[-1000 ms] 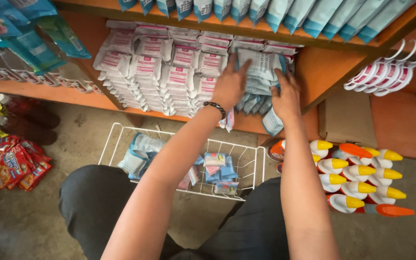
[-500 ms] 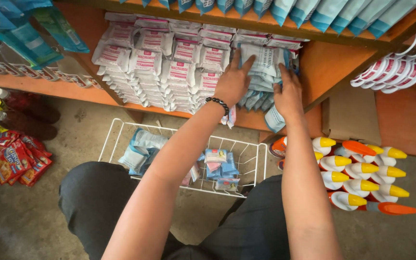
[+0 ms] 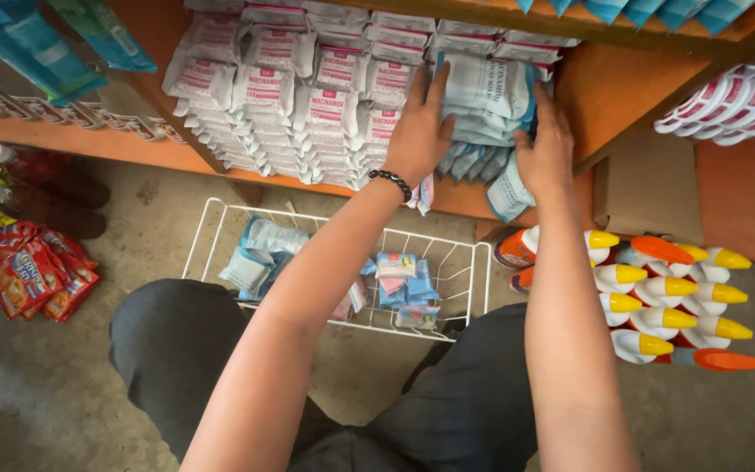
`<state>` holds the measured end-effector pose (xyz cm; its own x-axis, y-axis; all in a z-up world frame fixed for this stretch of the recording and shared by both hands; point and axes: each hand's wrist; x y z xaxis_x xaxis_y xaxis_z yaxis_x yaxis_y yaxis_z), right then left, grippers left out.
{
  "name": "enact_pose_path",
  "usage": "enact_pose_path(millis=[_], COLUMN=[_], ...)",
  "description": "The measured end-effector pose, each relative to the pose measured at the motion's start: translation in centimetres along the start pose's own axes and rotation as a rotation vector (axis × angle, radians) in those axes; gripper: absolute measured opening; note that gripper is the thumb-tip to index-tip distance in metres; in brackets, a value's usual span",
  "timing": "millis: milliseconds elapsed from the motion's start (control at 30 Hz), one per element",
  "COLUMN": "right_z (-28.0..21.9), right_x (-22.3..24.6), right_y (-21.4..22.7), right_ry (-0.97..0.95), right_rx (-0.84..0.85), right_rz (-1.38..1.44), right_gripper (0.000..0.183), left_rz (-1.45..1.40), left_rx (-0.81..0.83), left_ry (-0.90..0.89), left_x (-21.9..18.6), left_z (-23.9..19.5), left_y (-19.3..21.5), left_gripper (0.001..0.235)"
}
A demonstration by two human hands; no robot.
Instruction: The person organizes various packaged goods, including soap and cleaning supplies, by placing them into a white wire basket and onto shelves.
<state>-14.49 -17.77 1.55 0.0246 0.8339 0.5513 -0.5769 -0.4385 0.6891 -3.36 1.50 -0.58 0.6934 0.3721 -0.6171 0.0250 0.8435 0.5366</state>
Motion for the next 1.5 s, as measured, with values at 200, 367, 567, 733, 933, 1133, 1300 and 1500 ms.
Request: enact_pose_path(millis=[200, 367, 567, 733, 933, 1133, 1300, 1500], right_z=[-0.5, -0.4, 0.2, 0.4, 0.8, -0.1, -0.4, -0.4], right_x=[1.1, 0.7, -0.2, -0.4, -1.0, -0.9, 0.9, 1.2], right_y=[0.4, 0.1, -0.9, -0.8, -0.5, 0.5, 1.1, 0.9], right_ry=[0.0, -0.092, 0.054, 0.046, 0.062, 0.038, 0.078, 0.096], right_rx=[0.004, 0.043, 0.0, -0.012, -0.064, -0.078, -0.108, -0.13], right_rz=[-0.027, 0.009, -0.024, -0.032, -0.056, -0.029, 0.0, -0.016], right_gripper=[0.067, 0.064, 0.063, 0.063, 0.061, 0.053, 0.053, 0.053], left_rz=[-0.009, 0.012, 0.036, 0.019, -0.307, -0.49, -0.37, -0.28], left_rx=[-0.011, 0.074, -0.018, -0.118, 0.254, 0.246, 0.187, 0.119], left_ry=[-0.054, 0.026, -0.029, -0.143, -0.163, -0.153, -0.118, -0.028], left_x=[-0.1, -0.1, 0.4, -3.9, -17.1, -20.4, -19.6, -19.3], left_z=[-0.6, -0.9, -1.1, -3.3, -14.0, -21.7, -21.7, -19.0], left_y=[1.3, 1.2, 0.5, 1.0, 5.6, 6.4, 6.4, 6.6], left_gripper=[0.067, 0.065, 0.067, 0.07, 0.048, 0.034, 0.042, 0.049])
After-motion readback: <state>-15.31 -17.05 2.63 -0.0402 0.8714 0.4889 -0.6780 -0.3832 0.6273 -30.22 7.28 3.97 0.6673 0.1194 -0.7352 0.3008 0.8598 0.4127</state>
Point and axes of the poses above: each hand's wrist, its own z-axis towards the middle knuckle, its own y-axis out of the back of the hand, x = y × z
